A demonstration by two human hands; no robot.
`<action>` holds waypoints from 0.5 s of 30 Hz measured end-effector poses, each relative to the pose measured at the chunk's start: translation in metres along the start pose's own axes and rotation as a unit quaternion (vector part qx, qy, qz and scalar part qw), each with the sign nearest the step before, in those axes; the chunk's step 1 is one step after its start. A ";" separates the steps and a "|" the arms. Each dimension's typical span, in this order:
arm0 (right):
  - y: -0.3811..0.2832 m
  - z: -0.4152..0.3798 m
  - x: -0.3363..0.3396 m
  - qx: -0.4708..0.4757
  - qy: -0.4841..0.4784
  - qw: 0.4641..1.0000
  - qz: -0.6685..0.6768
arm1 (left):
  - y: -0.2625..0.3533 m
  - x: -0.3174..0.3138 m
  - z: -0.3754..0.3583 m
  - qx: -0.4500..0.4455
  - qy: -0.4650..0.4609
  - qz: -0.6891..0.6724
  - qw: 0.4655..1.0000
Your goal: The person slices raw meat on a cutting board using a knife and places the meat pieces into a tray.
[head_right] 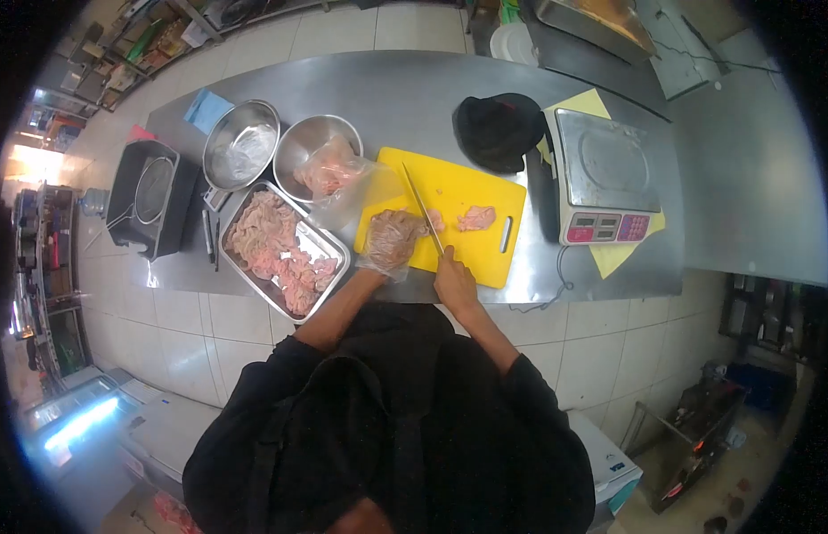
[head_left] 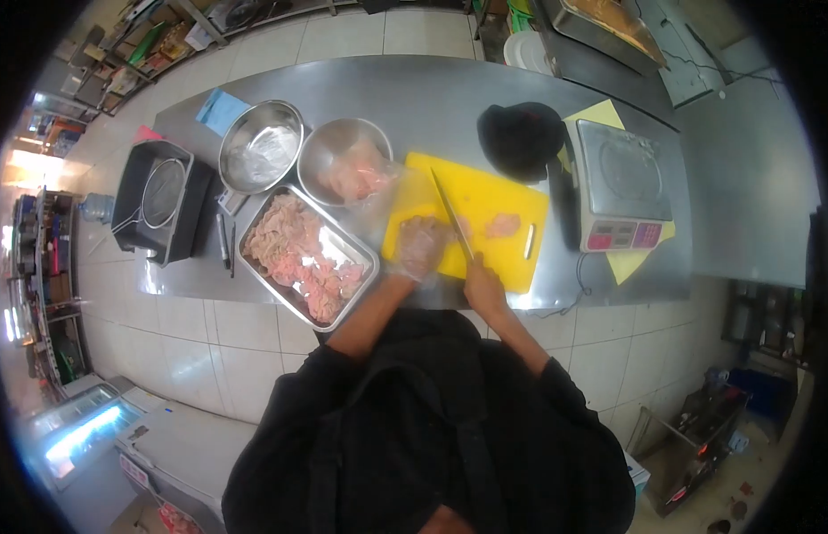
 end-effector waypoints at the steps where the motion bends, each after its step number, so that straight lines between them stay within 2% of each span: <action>1: 0.002 -0.004 0.001 -0.010 -0.008 1.000 -0.003 | 0.001 -0.004 -0.004 -0.001 0.000 0.010 1.000; 3: -0.001 0.010 -0.004 0.008 0.012 1.000 -0.008 | 0.005 0.002 0.000 -0.034 -0.051 0.013 0.998; 4: -0.004 0.018 -0.004 0.025 0.031 0.999 -0.011 | 0.006 0.010 0.004 -0.040 -0.047 0.012 0.998; 6: -0.012 0.025 0.000 0.037 0.040 0.998 -0.005 | 0.016 -0.005 -0.003 -0.122 -0.249 0.027 0.960; 7: -0.019 0.028 0.001 0.049 0.044 0.998 0.000 | 0.014 -0.003 -0.008 -0.129 -0.247 0.032 0.960; 9: -0.016 0.027 0.003 0.041 0.044 0.998 0.009 | 0.007 0.016 -0.008 -0.101 -0.111 0.028 0.988; 13: -0.003 0.004 0.019 -0.006 0.028 1.000 0.003 | 0.000 0.020 -0.005 -0.046 -0.126 -0.017 0.991; 15: 0.010 -0.006 0.029 -0.016 0.063 0.998 0.007 | -0.002 0.035 0.005 -0.047 -0.046 -0.054 0.996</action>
Point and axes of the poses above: each hand's wrist, its own z-axis towards the middle knuckle, its own x-axis out of the back of the hand, y = z × x, the point moved 8 cm from there along z, towards the middle knuckle, and after that the axes turned 15 degrees about z, right-handed, at the moved point
